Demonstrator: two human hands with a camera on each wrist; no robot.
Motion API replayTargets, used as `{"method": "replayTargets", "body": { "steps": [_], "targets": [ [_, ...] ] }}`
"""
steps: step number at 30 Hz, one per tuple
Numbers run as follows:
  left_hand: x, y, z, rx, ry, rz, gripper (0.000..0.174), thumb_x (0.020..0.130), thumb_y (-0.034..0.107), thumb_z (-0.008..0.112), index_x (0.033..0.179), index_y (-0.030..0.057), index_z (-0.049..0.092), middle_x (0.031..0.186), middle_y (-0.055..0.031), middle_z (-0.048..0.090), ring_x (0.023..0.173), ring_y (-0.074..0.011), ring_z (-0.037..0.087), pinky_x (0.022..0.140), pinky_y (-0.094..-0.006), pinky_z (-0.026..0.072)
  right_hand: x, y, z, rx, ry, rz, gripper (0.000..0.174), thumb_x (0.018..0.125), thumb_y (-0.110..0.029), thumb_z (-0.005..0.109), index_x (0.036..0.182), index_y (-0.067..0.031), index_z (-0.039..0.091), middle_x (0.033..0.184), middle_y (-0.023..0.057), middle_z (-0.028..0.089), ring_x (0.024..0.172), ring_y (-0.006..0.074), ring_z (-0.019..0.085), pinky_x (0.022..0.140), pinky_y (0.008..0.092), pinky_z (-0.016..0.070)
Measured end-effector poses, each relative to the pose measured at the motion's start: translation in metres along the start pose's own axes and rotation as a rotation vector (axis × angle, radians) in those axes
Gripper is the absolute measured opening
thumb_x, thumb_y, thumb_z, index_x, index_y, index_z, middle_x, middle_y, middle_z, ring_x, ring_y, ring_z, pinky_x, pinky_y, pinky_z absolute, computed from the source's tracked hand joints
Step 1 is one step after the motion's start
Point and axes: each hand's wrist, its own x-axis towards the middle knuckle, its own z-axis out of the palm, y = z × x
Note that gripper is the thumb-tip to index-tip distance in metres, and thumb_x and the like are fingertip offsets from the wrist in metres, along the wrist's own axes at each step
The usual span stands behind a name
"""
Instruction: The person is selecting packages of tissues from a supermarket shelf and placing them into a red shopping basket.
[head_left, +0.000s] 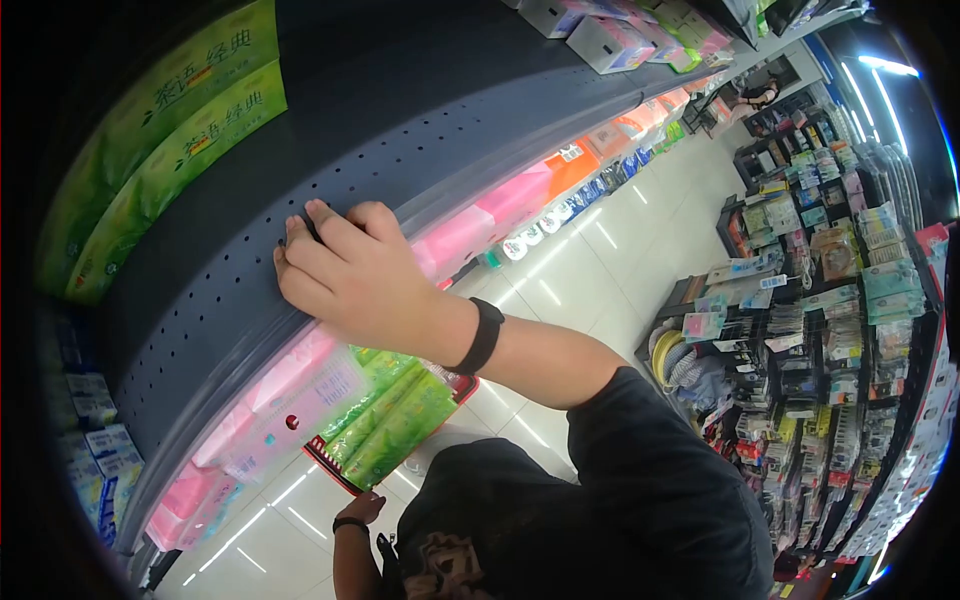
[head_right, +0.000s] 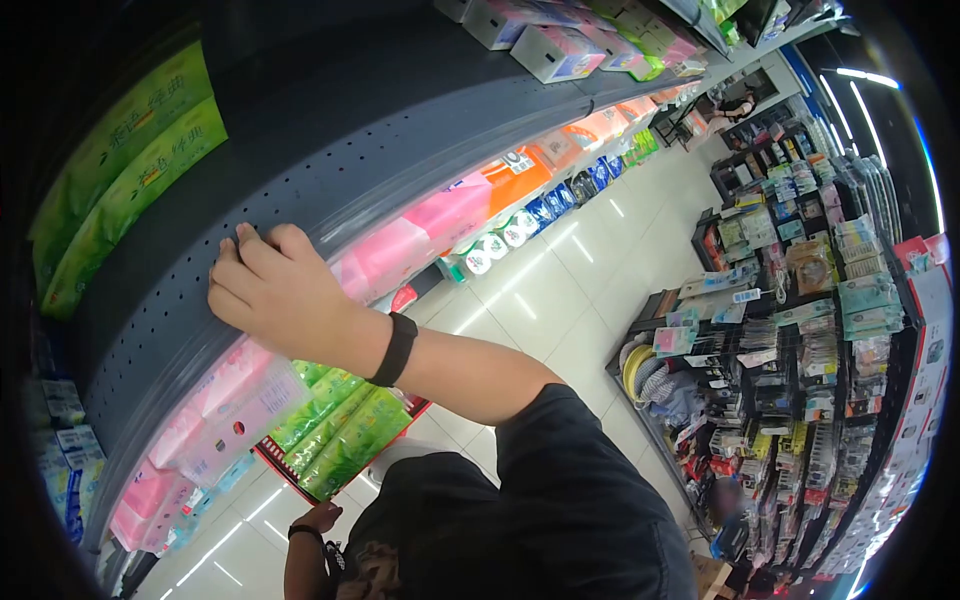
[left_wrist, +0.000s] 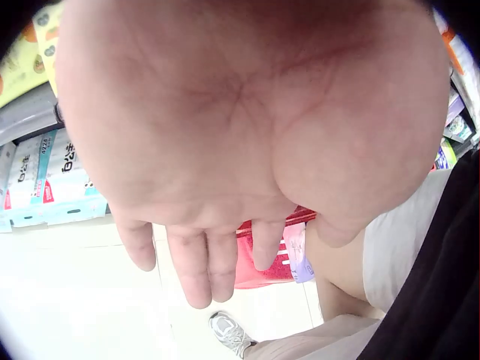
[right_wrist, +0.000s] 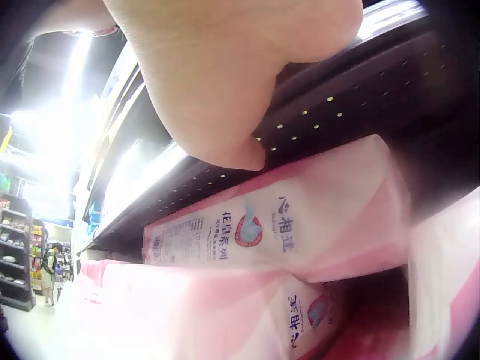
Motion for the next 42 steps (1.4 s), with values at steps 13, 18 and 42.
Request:
{"method": "replayTargets", "body": {
  "steps": [13, 18, 42],
  "targets": [
    [-0.026, 0.016, 0.011, -0.118, 0.204, -0.021, 0.069, 0.096, 0.053, 0.064, 0.143, 0.0040, 0.059, 0.146, -0.0247, 0.060, 0.138, -0.0388, 0.056, 0.116, -0.0472, 0.0437, -0.006, -0.003, -0.002, 0.042, -0.022, 0.050, 0.026, 0.074, -0.012, 0.070, 0.100, -0.0123, 0.068, 0.107, 0.0035, 0.068, 0.104, 0.0246, 0.067, 0.084, 0.0407, 0.0424],
    [-0.048, 0.012, 0.034, -0.099, 0.309, -0.040, 0.062, 0.101, 0.050, 0.057, 0.146, 0.0073, 0.057, 0.149, -0.0231, 0.058, 0.137, -0.0390, 0.056, 0.115, -0.0483, 0.0446, 0.001, -0.005, -0.010, 0.087, -0.132, 0.064, 0.048, 0.062, -0.013, 0.070, 0.110, -0.0124, 0.070, 0.114, 0.0044, 0.069, 0.110, 0.0244, 0.065, 0.090, 0.0438, 0.0412],
    [-0.041, -0.068, 0.183, -0.426, 0.275, -0.020, 0.059, 0.094, 0.052, 0.061, 0.123, 0.0017, 0.071, 0.126, -0.0248, 0.072, 0.121, -0.0407, 0.068, 0.100, -0.0502, 0.0530, 0.006, -0.027, -0.015, 0.024, -0.161, 0.098, 0.049, 0.062, -0.008, 0.075, 0.111, -0.0097, 0.069, 0.115, 0.0051, 0.068, 0.108, 0.0282, 0.061, 0.098, 0.0457, 0.0395]
  ]
}}
